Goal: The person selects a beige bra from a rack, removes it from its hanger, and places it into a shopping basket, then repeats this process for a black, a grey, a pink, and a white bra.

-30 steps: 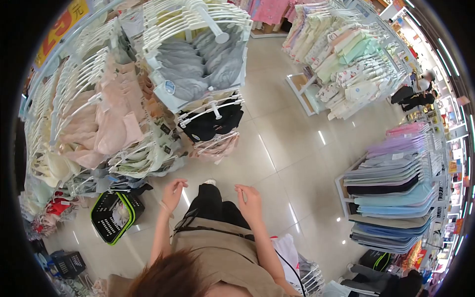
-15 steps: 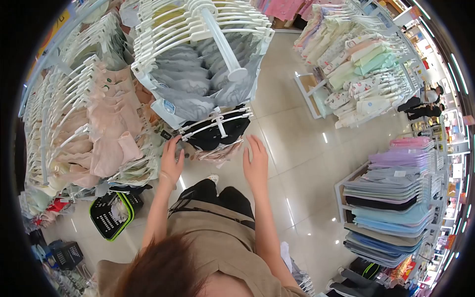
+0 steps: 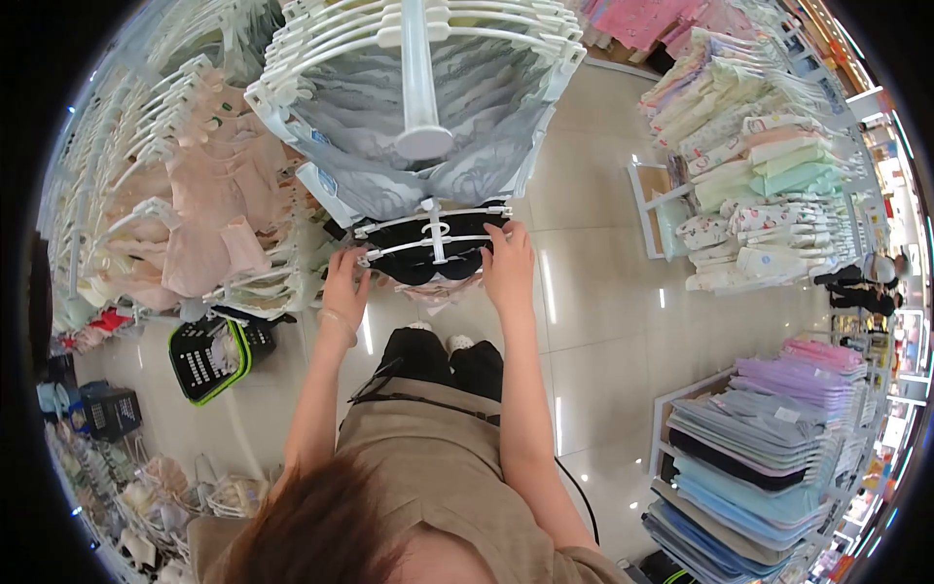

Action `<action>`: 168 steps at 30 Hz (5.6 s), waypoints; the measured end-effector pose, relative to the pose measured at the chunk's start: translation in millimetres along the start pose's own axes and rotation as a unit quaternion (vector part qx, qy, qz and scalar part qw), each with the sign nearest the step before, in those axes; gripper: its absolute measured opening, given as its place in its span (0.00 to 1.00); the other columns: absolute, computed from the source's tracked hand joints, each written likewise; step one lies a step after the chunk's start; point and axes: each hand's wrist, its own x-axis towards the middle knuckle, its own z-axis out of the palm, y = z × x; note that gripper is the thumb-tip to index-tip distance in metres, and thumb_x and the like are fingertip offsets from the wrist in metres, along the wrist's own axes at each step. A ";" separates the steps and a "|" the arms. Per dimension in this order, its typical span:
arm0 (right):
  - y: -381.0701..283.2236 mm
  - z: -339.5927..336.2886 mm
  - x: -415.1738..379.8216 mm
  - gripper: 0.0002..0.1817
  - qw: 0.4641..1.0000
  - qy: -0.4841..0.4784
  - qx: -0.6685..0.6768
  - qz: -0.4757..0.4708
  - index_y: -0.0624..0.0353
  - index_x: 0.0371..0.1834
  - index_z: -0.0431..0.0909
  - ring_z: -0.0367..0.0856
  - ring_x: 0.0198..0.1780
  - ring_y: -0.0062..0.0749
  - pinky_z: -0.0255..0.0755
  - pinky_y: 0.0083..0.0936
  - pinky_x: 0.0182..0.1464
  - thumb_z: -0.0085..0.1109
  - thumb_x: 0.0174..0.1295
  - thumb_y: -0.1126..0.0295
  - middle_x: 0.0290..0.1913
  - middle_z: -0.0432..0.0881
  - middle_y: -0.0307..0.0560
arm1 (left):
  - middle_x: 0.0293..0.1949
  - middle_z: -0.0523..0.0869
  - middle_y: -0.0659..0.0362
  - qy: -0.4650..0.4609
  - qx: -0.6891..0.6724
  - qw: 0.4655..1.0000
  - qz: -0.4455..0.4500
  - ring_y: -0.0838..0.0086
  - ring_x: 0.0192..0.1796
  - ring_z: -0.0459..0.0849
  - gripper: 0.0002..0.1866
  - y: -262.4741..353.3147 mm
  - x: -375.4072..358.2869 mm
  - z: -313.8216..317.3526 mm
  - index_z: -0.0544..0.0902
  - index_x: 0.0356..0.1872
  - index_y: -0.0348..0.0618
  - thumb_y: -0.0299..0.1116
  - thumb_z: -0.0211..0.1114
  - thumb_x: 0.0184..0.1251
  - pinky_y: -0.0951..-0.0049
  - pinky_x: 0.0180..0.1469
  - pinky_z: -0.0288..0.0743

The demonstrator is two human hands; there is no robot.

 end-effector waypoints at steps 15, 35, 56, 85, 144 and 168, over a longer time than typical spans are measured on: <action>27.7 -32.8 -28.0 0.06 0.990 -0.089 0.061 -0.086 0.59 0.37 0.78 0.75 0.41 0.50 0.70 0.41 0.45 0.61 0.57 0.72 0.35 0.78 0.48 | 0.32 0.86 0.54 0.129 -0.130 0.980 -0.074 0.75 0.33 0.85 0.09 -5.1 -74.5 35.4 0.80 0.41 0.36 0.22 0.68 0.60 0.75 0.39 0.77; -28.9 -194.3 -45.8 0.05 0.937 -0.102 0.324 -0.086 0.63 0.36 0.83 0.73 0.32 0.22 0.65 0.20 0.36 0.63 0.56 0.79 0.30 0.81 0.41 | 0.72 0.63 0.45 -0.045 -0.677 0.728 -0.093 0.59 0.74 0.60 0.45 15.7 -125.7 -23.4 0.54 0.74 0.39 0.68 0.39 0.69 0.61 0.76 0.48; -16.2 -175.2 -34.8 0.05 0.958 0.037 0.284 -0.014 0.64 0.35 0.84 0.71 0.30 0.19 0.65 0.18 0.35 0.65 0.57 0.74 0.29 0.81 0.39 | 0.66 0.73 0.50 -0.248 -0.760 0.579 -0.162 0.58 0.66 0.73 0.34 85.3 -219.9 4.8 0.66 0.68 0.39 0.53 0.55 0.70 0.56 0.66 0.68; -11.3 -166.2 -9.8 0.05 0.959 0.039 0.279 -0.011 0.63 0.35 0.84 0.71 0.29 0.18 0.65 0.18 0.33 0.65 0.57 0.75 0.28 0.81 0.38 | 0.48 0.85 0.54 -0.115 -0.611 0.725 -0.296 0.69 0.50 0.84 0.19 120.7 -192.2 -6.3 0.80 0.51 0.34 0.19 0.59 0.56 0.71 0.53 0.77; -44.2 -149.3 -18.2 0.05 0.966 0.053 0.247 -0.061 0.60 0.35 0.85 0.78 0.27 0.27 0.69 0.22 0.30 0.67 0.56 0.73 0.33 0.85 0.42 | 0.69 0.65 0.42 -0.124 -0.774 0.612 -0.107 0.55 0.68 0.69 0.39 133.4 -160.0 21.5 0.65 0.67 0.41 0.59 0.56 0.64 0.58 0.69 0.63; -65.1 -184.4 -49.6 0.22 0.953 0.053 0.242 -0.173 0.57 0.52 0.80 0.73 0.58 0.45 0.61 0.34 0.64 0.67 0.51 0.74 0.49 0.79 0.48 | 0.16 0.68 0.66 0.152 -0.336 0.927 0.067 0.85 0.20 0.64 0.14 178.1 -162.7 -22.8 0.72 0.41 0.33 0.36 0.46 0.79 0.75 0.37 0.77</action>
